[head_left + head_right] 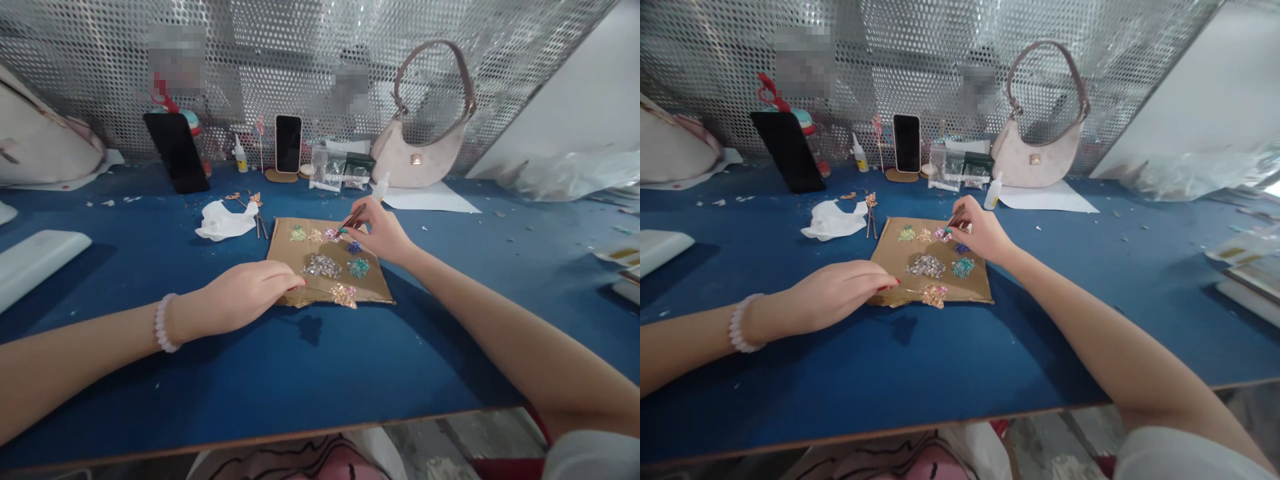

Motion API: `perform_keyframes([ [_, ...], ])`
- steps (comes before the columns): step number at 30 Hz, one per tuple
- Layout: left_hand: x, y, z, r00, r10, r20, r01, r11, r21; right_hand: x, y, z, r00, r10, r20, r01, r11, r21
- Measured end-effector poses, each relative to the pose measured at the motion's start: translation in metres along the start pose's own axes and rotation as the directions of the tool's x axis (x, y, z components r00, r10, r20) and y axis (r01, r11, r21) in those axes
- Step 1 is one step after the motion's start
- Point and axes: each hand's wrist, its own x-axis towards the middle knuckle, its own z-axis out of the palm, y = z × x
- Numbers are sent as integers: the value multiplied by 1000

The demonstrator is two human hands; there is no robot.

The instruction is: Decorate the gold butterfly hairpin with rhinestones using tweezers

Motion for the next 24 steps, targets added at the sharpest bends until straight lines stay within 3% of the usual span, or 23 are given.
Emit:
perform_keyframes([
  [5,2,-15,-1,1000,-27,-10,27,999,23,3,-3,-8,998,-12,-57,19,993,119],
  [10,-7,-29,-10,998,-56,-22,55,998,-29,-3,-27,-20,995,26,-101,5,955,296],
  [14,-27,-17,-19,997,-64,47,65,998,-11,-22,-55,-20,996,24,-81,15,892,453],
  [19,-37,9,-27,994,90,-55,-88,995,43,-48,-81,-18,987,-162,4,126,779,614],
  [24,-35,17,-30,996,53,-71,-53,999,1,-58,-92,-24,963,-268,-22,223,749,624],
])
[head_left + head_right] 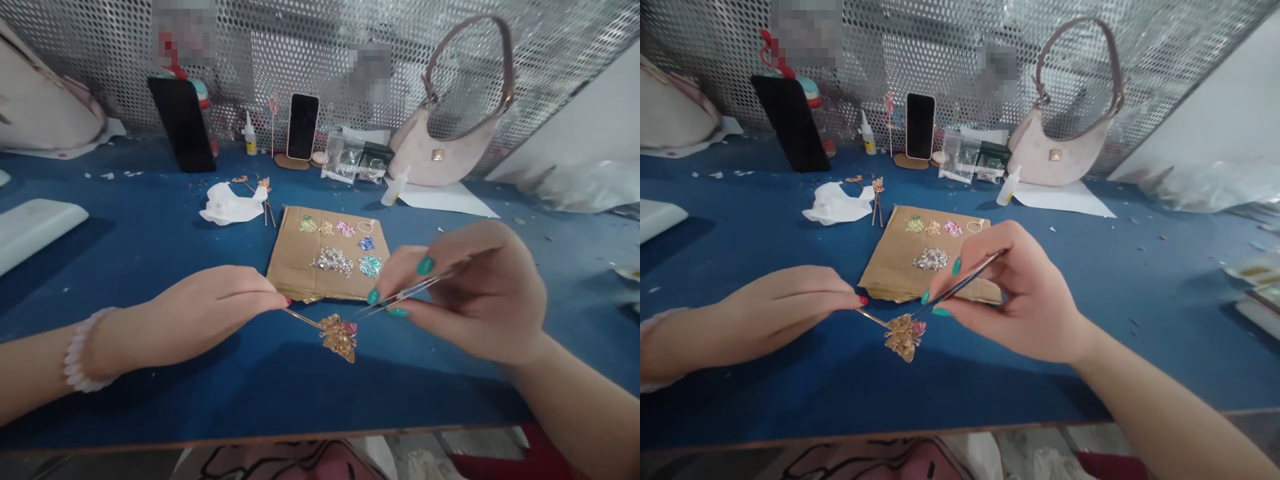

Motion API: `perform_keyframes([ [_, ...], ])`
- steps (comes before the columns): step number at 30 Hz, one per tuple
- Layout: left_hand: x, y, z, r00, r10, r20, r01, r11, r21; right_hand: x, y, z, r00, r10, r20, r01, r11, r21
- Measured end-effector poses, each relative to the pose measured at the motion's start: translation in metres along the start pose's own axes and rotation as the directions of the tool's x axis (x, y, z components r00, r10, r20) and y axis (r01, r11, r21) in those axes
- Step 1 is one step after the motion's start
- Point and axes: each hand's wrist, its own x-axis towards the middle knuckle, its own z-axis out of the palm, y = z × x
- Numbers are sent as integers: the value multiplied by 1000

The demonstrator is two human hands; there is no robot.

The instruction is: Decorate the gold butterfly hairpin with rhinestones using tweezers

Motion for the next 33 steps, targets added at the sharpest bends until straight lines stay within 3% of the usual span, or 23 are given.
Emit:
perform_keyframes([
  [11,3,9,-4,997,-41,-64,45,997,69,-7,-2,-4,998,0,56,1,1000,-12],
  [33,4,10,-6,998,-58,-36,59,997,45,-8,-5,-6,992,-3,123,15,995,-96],
])
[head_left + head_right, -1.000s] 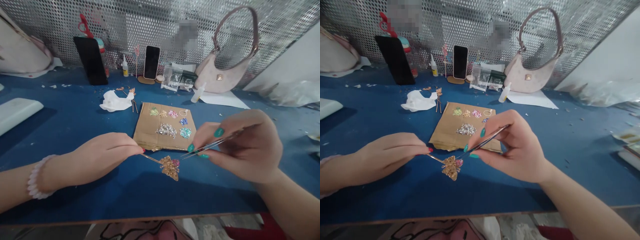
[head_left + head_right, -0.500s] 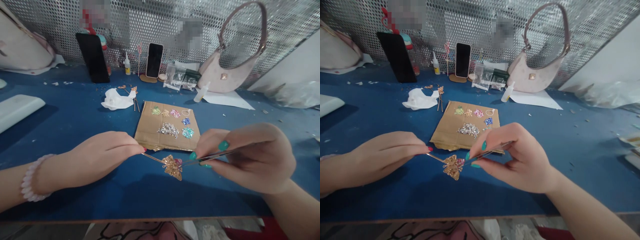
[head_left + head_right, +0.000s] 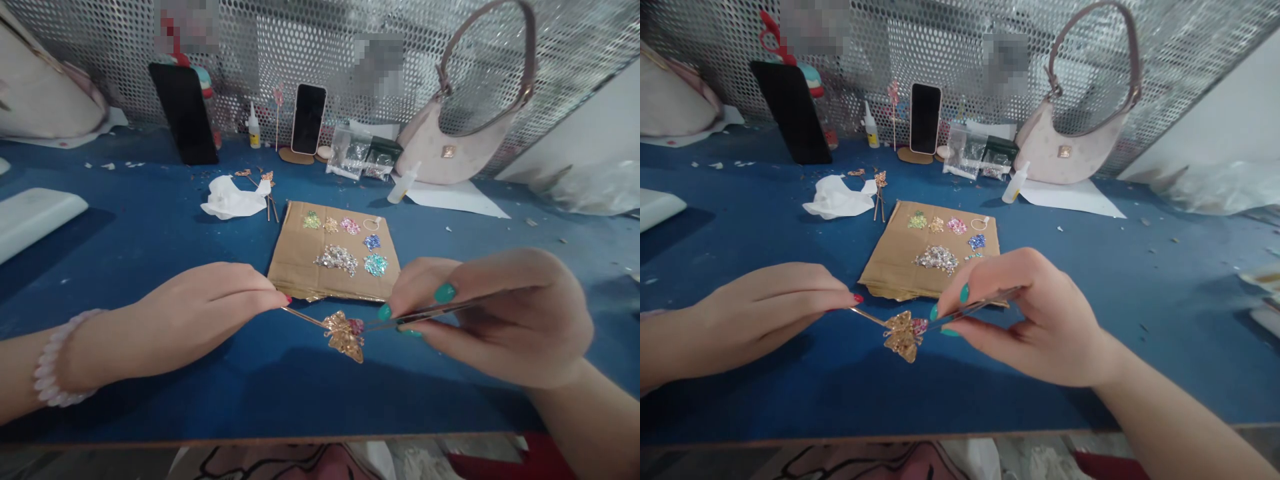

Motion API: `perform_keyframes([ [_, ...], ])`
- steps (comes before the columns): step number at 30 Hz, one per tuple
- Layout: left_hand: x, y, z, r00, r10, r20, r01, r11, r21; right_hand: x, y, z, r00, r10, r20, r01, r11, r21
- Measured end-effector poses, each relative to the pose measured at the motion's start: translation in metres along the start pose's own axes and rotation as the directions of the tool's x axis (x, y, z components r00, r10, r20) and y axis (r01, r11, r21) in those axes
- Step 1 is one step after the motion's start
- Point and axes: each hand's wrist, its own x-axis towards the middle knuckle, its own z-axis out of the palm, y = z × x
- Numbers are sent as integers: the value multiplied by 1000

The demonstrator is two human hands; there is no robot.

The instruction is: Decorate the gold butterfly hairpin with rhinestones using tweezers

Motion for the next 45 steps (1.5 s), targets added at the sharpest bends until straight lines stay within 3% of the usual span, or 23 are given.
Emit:
perform_keyframes([
  [10,0,1,0,1000,5,-18,-5,1000,-2,-1,0,1,999,-25,-39,27,999,44],
  [35,-2,1,-2,1000,-5,-20,5,1000,23,-1,-2,-1,999,-6,46,5,1000,24],
  [45,-7,1,0,1000,-23,-5,24,1000,18,-2,0,2,996,-24,-85,31,996,78],
])
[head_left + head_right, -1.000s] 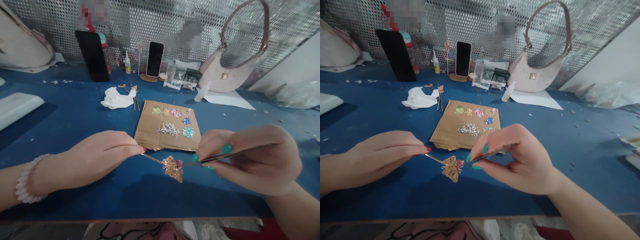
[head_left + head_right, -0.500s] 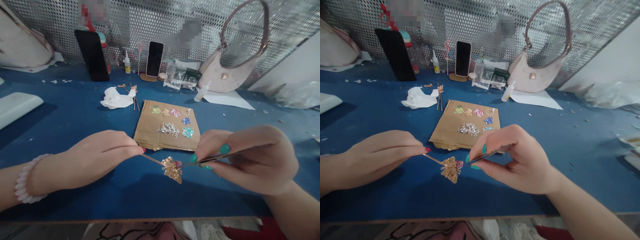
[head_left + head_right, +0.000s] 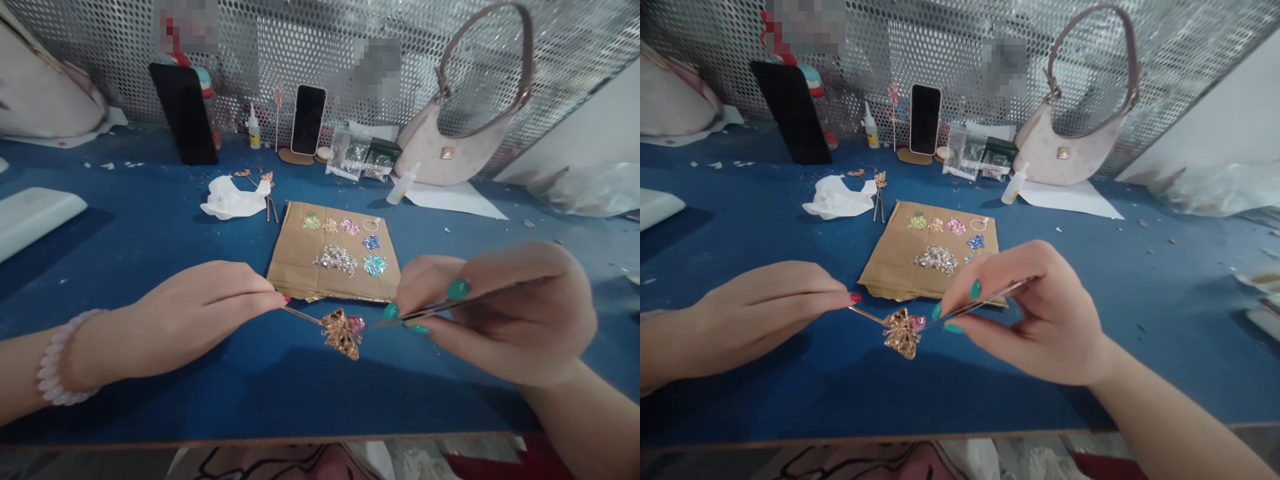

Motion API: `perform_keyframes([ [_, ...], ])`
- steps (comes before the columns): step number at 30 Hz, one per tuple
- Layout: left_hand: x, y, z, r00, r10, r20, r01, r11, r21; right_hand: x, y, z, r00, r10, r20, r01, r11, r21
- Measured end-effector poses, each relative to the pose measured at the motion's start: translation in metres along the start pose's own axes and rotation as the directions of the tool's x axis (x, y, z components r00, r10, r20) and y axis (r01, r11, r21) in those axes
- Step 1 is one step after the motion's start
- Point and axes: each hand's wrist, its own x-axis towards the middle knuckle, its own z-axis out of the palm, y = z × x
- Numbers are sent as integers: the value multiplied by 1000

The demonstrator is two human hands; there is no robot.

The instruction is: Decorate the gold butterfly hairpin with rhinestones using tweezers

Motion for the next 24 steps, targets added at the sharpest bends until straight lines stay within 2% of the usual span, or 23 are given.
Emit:
perform_keyframes([
  [3,0,-1,1,998,-36,58,39,998,-57,2,3,4,988,8,-154,-7,1000,9],
  [5,0,-1,2,993,-82,84,89,992,-92,3,7,6,960,80,-269,-74,997,34],
  [7,0,0,3,984,-139,111,153,979,-134,5,13,6,930,173,-324,-146,984,105],
  [11,2,5,7,936,-293,195,335,911,-242,4,23,5,896,303,-325,-217,936,276],
  [17,8,9,10,846,-450,286,528,781,-334,2,27,9,899,325,-295,-247,930,272],
  [19,8,9,12,838,-454,303,539,777,-327,2,27,10,910,319,-263,-243,928,283],
  [24,6,6,16,856,-434,280,510,794,-330,1,25,13,930,288,-229,-239,946,218],
])
